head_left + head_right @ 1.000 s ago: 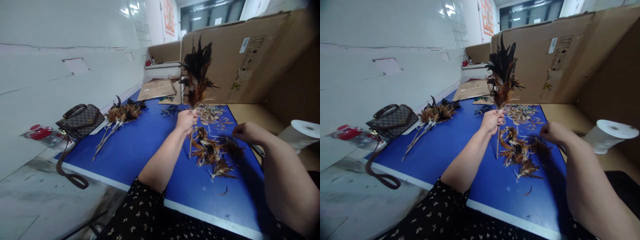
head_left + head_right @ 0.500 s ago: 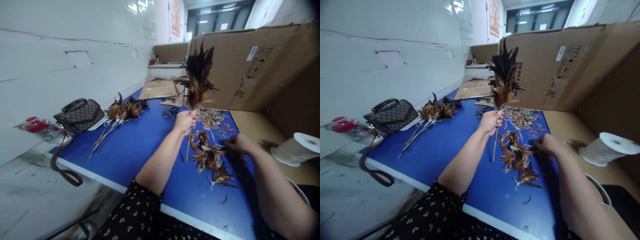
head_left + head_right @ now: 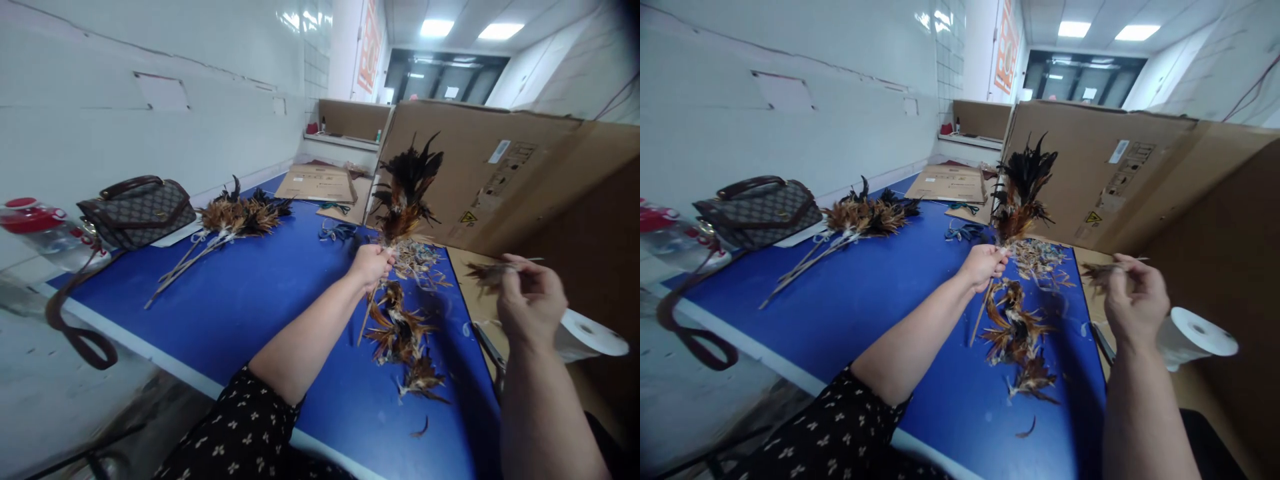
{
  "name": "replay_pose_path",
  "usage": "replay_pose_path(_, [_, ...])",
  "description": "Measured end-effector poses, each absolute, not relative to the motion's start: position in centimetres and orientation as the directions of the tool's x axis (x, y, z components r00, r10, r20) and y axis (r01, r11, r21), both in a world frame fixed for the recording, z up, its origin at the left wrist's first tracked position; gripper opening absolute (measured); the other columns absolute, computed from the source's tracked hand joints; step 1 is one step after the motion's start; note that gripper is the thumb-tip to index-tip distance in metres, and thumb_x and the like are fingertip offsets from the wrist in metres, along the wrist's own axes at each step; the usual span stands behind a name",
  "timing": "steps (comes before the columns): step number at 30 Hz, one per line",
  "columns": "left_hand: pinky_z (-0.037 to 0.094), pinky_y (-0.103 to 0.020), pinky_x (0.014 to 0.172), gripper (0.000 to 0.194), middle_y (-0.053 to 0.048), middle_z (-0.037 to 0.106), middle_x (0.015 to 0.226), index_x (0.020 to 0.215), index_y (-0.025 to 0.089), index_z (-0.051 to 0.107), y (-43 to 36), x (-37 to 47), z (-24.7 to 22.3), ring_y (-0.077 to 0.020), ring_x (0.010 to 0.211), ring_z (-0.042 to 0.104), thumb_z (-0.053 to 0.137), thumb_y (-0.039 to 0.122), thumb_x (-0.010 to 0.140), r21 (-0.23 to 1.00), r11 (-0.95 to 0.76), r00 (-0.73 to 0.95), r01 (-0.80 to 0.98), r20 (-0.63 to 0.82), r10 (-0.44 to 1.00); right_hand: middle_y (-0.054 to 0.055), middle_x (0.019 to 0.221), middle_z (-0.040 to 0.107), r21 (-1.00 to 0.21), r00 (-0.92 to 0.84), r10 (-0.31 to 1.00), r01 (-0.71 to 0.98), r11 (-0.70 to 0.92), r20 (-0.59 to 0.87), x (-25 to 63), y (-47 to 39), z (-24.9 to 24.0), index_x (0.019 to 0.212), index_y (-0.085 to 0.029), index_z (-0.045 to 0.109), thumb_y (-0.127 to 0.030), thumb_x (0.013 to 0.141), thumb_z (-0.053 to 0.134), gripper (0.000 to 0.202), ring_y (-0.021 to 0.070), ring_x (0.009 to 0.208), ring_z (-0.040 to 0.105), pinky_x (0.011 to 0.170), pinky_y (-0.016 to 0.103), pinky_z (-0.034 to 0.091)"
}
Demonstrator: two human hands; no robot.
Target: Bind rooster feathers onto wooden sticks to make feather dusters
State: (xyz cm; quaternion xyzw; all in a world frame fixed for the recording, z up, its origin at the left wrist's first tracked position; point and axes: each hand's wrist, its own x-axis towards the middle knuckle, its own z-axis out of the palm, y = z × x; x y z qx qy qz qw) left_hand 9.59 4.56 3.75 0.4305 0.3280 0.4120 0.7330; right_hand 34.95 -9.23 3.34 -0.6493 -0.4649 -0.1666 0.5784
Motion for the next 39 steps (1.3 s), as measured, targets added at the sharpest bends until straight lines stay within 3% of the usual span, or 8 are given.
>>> replay_pose_path(3, [0.024,-0.016,0.044,0.034,0.004,0.051,0.056,0.069,0.011,0.059,4.8,9.5,3.8,-0.0022,0.040,0.038,0.068,0.015,0.102,0.898,0.285,0.425,-0.335,-0.126,0.896,0.021,0.116,0.079,-0.588,0.576,0.118,0.788,0.184,0.809,35.4,-10.0,4.8,0.116,-0.023,0.058,-0.036,0.101,0.061,0.020,0.0346,0.106,0.081,0.093,0.054,0.063])
replay_pose_path(5, [0.026,-0.017,0.043,0.033,0.003,0.053,0.056,0.069,0.011,0.059,4.6,9.6,3.8,-0.0029,0.040,0.039,0.067,0.013,0.101,0.904,0.287,0.440,-0.317,-0.128,0.889,0.019,0.106,0.079,-0.592,0.586,0.092,0.787,0.173,0.805,34.8,-10.6,5.6,0.120,-0.023,0.064,-0.039,0.101,0.063,0.025,0.0342,0.093,0.082,0.081,0.052,0.065])
replay_pose_path(7, [0.027,-0.017,0.043,0.033,0.002,0.054,0.057,0.070,0.011,0.059,4.2,9.9,3.7,-0.0032,0.041,0.040,0.063,0.012,0.103,0.915,0.299,0.497,-0.271,-0.133,0.857,0.016,0.103,0.078,-0.574,0.533,0.258,0.809,0.122,0.806,33.5,-11.1,6.2,0.123,-0.024,0.073,-0.042,0.103,0.063,0.029,0.0318,0.090,0.080,0.079,0.050,0.064])
replay_pose_path(10, [0.029,-0.017,0.043,0.035,0.002,0.054,0.056,0.070,0.010,0.059,3.1,10.3,3.4,-0.0030,0.041,0.041,0.057,0.010,0.105,0.933,0.311,0.612,-0.180,-0.141,0.778,0.013,0.112,0.077,-0.460,0.263,0.620,0.870,0.178,0.739,30.7,-10.9,6.4,0.117,-0.029,0.081,-0.042,0.103,0.064,0.025,0.0287,0.098,0.076,0.091,0.047,0.061])
replay_pose_path(13, [0.031,-0.017,0.044,0.039,0.003,0.052,0.053,0.066,0.011,0.057,2.1,10.8,2.9,-0.0034,0.042,0.042,0.056,0.009,0.105,0.947,0.300,0.679,-0.115,-0.145,0.719,0.010,0.114,0.077,-0.417,0.030,0.768,0.853,0.314,0.640,28.3,-9.6,5.9,0.114,-0.029,0.081,-0.039,0.103,0.064,0.023,0.0280,0.103,0.074,0.097,0.045,0.059])
replay_pose_path(25, [0.037,-0.018,0.048,0.038,0.004,0.054,0.053,0.065,0.013,0.056,0.7,12.1,1.3,-0.0046,0.043,0.046,0.058,0.007,0.103,0.980,0.197,0.758,-0.018,-0.115,0.642,0.007,0.101,0.081,-0.380,0.050,0.777,0.891,0.249,0.627,28.8,-7.9,3.1,0.104,-0.029,0.080,-0.032,0.098,0.069,0.013,0.0283,0.094,0.075,0.088,0.044,0.058])
replay_pose_path(31, [0.036,-0.018,0.050,0.035,0.005,0.052,0.051,0.068,0.016,0.053,0.5,12.0,1.0,-0.0050,0.044,0.047,0.059,0.009,0.102,0.990,0.135,0.788,0.049,-0.121,0.603,0.005,0.104,0.082,-0.417,0.075,0.813,0.883,0.215,0.577,28.9,-8.1,3.3,0.105,-0.031,0.081,-0.031,0.100,0.064,0.017,0.0296,0.096,0.076,0.091,0.046,0.059])
replay_pose_path(39, [0.037,-0.018,0.051,0.028,0.004,0.054,0.056,0.073,0.017,0.053,1.0,13.1,-0.8,-0.0062,0.048,0.047,0.060,0.012,0.099,0.994,0.059,0.802,0.089,-0.106,0.588,0.005,0.099,0.083,-0.537,0.089,0.866,0.814,0.222,0.493,29.1,-8.7,3.6,0.110,-0.029,0.083,-0.031,0.097,0.068,0.019,0.0285,0.089,0.078,0.080,0.040,0.062])
